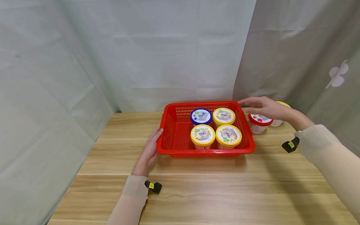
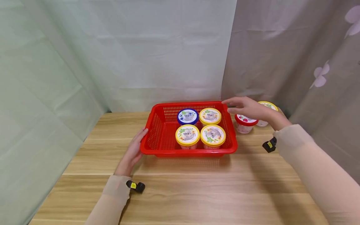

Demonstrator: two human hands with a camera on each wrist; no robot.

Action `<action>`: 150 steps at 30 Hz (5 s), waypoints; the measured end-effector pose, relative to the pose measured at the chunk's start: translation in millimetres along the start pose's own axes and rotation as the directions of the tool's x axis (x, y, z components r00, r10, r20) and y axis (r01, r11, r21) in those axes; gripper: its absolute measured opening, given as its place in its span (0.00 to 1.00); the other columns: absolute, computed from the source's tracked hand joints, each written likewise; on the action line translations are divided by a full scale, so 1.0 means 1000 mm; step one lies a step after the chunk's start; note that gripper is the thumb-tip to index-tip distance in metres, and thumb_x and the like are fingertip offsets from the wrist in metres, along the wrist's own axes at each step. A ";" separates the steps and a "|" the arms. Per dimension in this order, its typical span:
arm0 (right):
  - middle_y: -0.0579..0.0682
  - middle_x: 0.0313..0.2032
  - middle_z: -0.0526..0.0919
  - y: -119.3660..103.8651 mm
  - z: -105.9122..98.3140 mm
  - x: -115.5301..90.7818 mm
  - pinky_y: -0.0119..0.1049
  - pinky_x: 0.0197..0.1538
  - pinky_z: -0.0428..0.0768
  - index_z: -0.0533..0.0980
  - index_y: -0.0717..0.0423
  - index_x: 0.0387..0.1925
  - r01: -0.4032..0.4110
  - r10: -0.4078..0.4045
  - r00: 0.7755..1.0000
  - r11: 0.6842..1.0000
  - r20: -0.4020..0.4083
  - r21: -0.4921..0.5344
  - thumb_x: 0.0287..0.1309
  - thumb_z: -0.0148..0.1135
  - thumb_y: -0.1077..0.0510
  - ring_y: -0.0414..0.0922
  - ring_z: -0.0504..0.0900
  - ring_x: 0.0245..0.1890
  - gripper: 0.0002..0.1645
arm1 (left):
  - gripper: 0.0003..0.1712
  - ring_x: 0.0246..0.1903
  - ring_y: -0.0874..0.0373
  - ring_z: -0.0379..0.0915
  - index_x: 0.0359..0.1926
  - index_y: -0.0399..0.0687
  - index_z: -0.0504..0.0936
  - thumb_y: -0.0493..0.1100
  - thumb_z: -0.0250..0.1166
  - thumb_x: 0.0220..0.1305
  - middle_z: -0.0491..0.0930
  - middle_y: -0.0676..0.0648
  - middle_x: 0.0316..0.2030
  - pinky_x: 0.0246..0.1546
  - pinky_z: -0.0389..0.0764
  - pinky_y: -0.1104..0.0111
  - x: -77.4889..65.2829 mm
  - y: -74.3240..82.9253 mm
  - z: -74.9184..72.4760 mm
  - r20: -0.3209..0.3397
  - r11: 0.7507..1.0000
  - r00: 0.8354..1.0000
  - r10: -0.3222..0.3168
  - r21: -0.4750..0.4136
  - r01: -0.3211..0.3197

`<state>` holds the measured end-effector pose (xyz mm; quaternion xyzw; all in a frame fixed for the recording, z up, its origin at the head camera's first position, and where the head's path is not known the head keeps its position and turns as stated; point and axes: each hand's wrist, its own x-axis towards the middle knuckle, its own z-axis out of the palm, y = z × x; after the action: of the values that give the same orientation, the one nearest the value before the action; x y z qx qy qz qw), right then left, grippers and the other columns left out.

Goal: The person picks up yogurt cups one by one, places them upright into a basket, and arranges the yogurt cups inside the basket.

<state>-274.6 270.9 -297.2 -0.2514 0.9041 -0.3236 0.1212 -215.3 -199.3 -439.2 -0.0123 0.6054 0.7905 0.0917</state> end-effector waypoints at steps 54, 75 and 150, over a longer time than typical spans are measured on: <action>0.74 0.75 0.57 0.090 0.065 -0.045 0.78 0.69 0.50 0.66 0.68 0.72 -0.057 0.083 0.895 0.996 -0.438 0.072 0.77 0.58 0.58 0.75 0.50 0.75 0.30 | 0.34 0.61 0.51 0.70 0.82 0.53 0.54 0.55 0.50 0.83 0.66 0.40 0.69 0.56 0.81 0.66 0.001 0.000 -0.003 -0.002 1.000 1.000 -0.012 0.020 0.012; 0.73 0.74 0.60 0.083 0.083 -0.038 0.76 0.68 0.51 0.70 0.65 0.69 -0.215 0.167 0.819 0.976 -0.549 -0.024 0.78 0.54 0.54 0.76 0.55 0.70 0.27 | 0.34 0.61 0.50 0.71 0.81 0.53 0.56 0.55 0.51 0.83 0.67 0.39 0.69 0.55 0.82 0.65 0.000 0.002 -0.002 -0.001 1.000 1.000 -0.018 0.017 0.018; 0.65 0.71 0.63 0.077 0.070 -0.028 0.44 0.65 0.77 0.72 0.63 0.68 -0.068 0.106 0.799 0.994 -0.592 0.087 0.70 0.67 0.55 0.65 0.63 0.67 0.30 | 0.31 0.61 0.48 0.71 0.81 0.56 0.58 0.54 0.49 0.83 0.67 0.39 0.70 0.55 0.83 0.65 0.001 0.003 -0.002 0.028 1.000 1.000 -0.001 0.014 0.001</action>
<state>-253.1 300.4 -399.2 -0.0916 0.8966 -0.4079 -0.1461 -217.4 -201.5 -436.5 -0.0011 0.6094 0.7864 0.1008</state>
